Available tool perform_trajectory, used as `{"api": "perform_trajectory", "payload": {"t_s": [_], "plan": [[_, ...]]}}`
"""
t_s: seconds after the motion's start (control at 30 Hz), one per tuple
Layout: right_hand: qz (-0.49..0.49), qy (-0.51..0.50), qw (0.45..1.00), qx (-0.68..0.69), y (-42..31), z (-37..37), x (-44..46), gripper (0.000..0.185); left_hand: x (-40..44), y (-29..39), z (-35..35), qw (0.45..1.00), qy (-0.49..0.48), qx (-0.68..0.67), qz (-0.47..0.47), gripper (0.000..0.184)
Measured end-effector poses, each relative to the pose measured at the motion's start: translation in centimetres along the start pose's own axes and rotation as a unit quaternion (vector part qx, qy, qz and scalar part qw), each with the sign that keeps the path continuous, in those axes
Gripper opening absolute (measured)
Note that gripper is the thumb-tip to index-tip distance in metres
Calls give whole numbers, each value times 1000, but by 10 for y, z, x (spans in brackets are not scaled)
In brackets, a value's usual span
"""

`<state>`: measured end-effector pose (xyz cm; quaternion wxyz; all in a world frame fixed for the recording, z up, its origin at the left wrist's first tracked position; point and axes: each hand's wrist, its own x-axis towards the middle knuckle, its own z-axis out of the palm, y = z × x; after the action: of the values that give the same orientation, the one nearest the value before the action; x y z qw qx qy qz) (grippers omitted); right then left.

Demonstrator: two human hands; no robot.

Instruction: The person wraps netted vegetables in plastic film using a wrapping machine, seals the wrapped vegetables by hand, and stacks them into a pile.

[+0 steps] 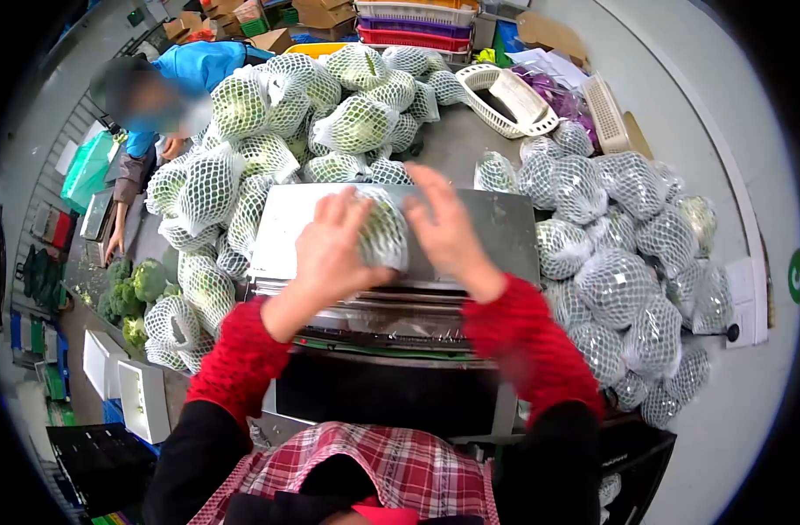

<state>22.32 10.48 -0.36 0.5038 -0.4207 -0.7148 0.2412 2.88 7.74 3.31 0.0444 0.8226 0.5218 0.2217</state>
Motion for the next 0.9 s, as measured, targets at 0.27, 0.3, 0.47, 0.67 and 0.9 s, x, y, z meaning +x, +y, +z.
{"api": "perform_trajectory", "payload": {"t_s": [0.27,0.3,0.47,0.67,0.9], "plan": [[131,-20,968,-213,-39,-51,-64,32,-103,-73,-46,993,93,52,-43,50],[192,-85,925,-315,-51,-71,-82,35,-121,-94,-46,991,35,98,-85,45],[267,-226,882,-316,-52,-55,-114,43,-117,-91,-14,972,-151,-3,-181,41],[486,-102,846,195,-101,-86,-164,23,-153,-71,-68,764,-250,-483,-347,22],[158,265,778,547,-93,-99,-56,21,-19,30,-120,806,50,-589,-30,17]]}}
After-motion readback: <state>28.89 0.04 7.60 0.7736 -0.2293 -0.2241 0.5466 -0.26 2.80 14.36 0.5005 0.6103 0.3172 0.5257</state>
